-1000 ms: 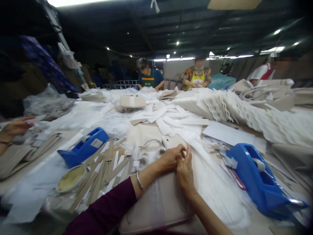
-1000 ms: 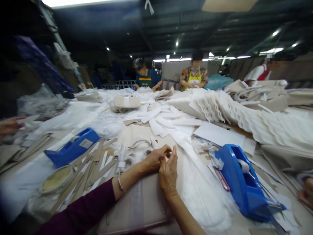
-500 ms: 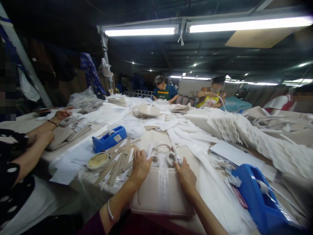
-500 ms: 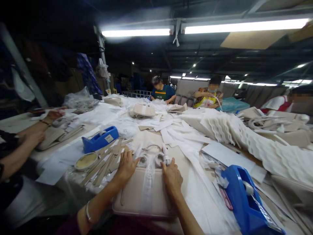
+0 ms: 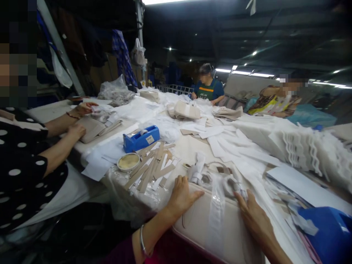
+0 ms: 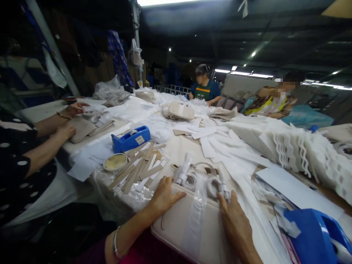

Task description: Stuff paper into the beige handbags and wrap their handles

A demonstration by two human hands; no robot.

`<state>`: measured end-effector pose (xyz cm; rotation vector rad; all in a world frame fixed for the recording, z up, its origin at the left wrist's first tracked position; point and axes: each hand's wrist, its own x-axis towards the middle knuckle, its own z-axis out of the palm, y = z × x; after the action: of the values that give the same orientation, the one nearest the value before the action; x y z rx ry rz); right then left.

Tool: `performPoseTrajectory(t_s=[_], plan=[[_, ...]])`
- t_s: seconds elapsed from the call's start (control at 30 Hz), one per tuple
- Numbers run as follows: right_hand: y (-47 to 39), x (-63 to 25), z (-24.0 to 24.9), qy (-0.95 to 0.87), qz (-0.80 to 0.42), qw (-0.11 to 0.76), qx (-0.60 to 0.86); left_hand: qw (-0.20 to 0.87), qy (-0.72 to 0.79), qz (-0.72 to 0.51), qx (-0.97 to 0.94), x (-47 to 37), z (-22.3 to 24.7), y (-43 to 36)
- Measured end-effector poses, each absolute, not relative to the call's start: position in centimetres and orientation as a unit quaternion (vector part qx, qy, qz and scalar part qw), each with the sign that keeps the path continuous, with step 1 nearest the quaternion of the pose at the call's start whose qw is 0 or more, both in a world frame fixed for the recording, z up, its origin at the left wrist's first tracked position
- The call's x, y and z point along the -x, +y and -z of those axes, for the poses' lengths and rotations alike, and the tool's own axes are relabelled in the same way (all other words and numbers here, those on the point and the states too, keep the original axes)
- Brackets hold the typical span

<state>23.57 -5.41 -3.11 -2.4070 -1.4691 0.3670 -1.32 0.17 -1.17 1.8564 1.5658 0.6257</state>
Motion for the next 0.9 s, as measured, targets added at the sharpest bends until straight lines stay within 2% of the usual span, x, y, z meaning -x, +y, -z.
performPoseTrajectory(t_s=[0.07, 0.13, 0.23, 0.33, 0.43, 0.53, 0.7, 0.9], plan=[[-6.1, -24.6, 3.1, -0.523, -0.063, 0.147, 0.837, 0.334, 0.576, -0.245, -0.704, 0.6, 1.3, 0.0], [-5.8, -24.3, 2.2, -0.560, 0.061, 0.170, 0.809, 0.354, 0.562, -0.252, -0.704, 0.2, 1.5, 0.0], [-2.9, -20.9, 0.0, -0.677, 0.195, 0.229, 0.671, 0.377, 0.553, -0.262, -0.695, 0.1, 1.9, 0.2], [1.5, -15.9, -1.5, -0.854, 0.124, 0.235, 0.447, 0.411, 0.539, -0.278, -0.681, 0.7, 2.1, 0.4], [4.8, -12.2, -1.4, -0.938, -0.002, 0.128, 0.322, 0.465, 0.517, -0.272, -0.665, 2.4, 1.9, 0.4], [5.6, -11.1, -0.5, -0.938, -0.055, 0.064, 0.335, 0.528, 0.512, -0.246, -0.631, 4.7, 1.6, -0.3], [5.0, -11.5, -0.5, -0.926, -0.088, 0.075, 0.359, 0.591, 0.520, -0.234, -0.571, 6.6, 0.9, -1.7], [5.1, -10.9, -0.7, -0.924, -0.095, 0.046, 0.367, 0.606, 0.521, -0.280, -0.532, 5.3, 1.0, -1.6]])
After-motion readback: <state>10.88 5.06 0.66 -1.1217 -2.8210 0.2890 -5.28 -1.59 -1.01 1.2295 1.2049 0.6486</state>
